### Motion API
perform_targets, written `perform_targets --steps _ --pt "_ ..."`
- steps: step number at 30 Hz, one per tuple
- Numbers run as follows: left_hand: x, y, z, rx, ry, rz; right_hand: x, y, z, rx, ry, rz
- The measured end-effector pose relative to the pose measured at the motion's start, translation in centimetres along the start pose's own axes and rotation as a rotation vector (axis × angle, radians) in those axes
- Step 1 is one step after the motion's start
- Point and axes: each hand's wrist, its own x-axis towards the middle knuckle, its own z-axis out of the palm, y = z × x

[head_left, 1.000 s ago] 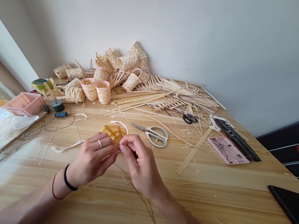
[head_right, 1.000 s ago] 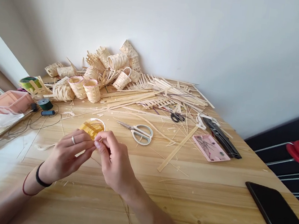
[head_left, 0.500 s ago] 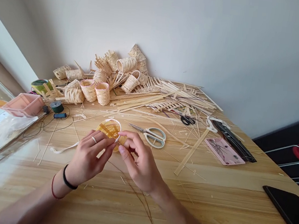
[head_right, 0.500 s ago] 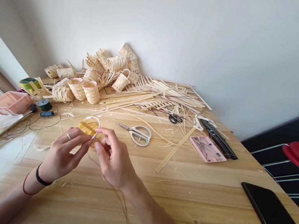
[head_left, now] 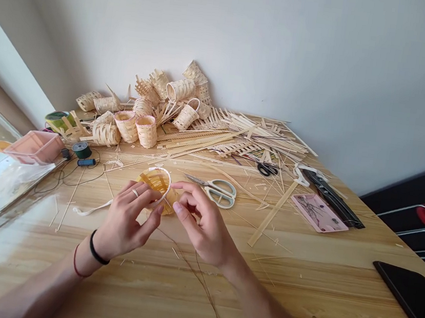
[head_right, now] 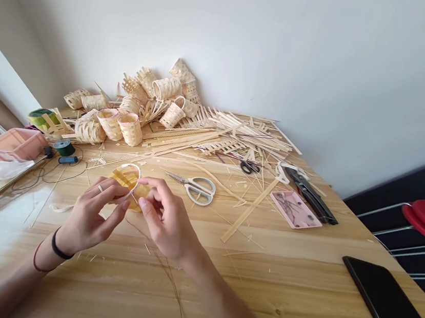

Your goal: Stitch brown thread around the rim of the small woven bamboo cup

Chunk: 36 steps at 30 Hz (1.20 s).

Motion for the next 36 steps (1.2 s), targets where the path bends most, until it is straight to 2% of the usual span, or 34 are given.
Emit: perform_targets --steps 5,13,19,28,36 --pt "-0.21 -0.24 0.06 0.022 0.004 0.016 0.18 0.08 -0.11 0.014 0.019 0.057" --pt "-0.14 -0.36 0.16 0.033 0.022 0.029 0.05 0.16 -0.12 0.023 0.065 0.008" --pt "0.00 -0.21 0.11 0.030 0.019 0.030 0.03 0.34 0.04 0.085 -0.024 0.029" --pt "-0.07 -0.29 0.19 0.009 0.017 0.060 -0.04 0.30 0.03 -0.024 -0.002 0.024" --pt "-0.13 -0.25 0.20 0.002 0.001 0.081 -0.04 -0.05 -0.07 -0.011 -0.035 0.016"
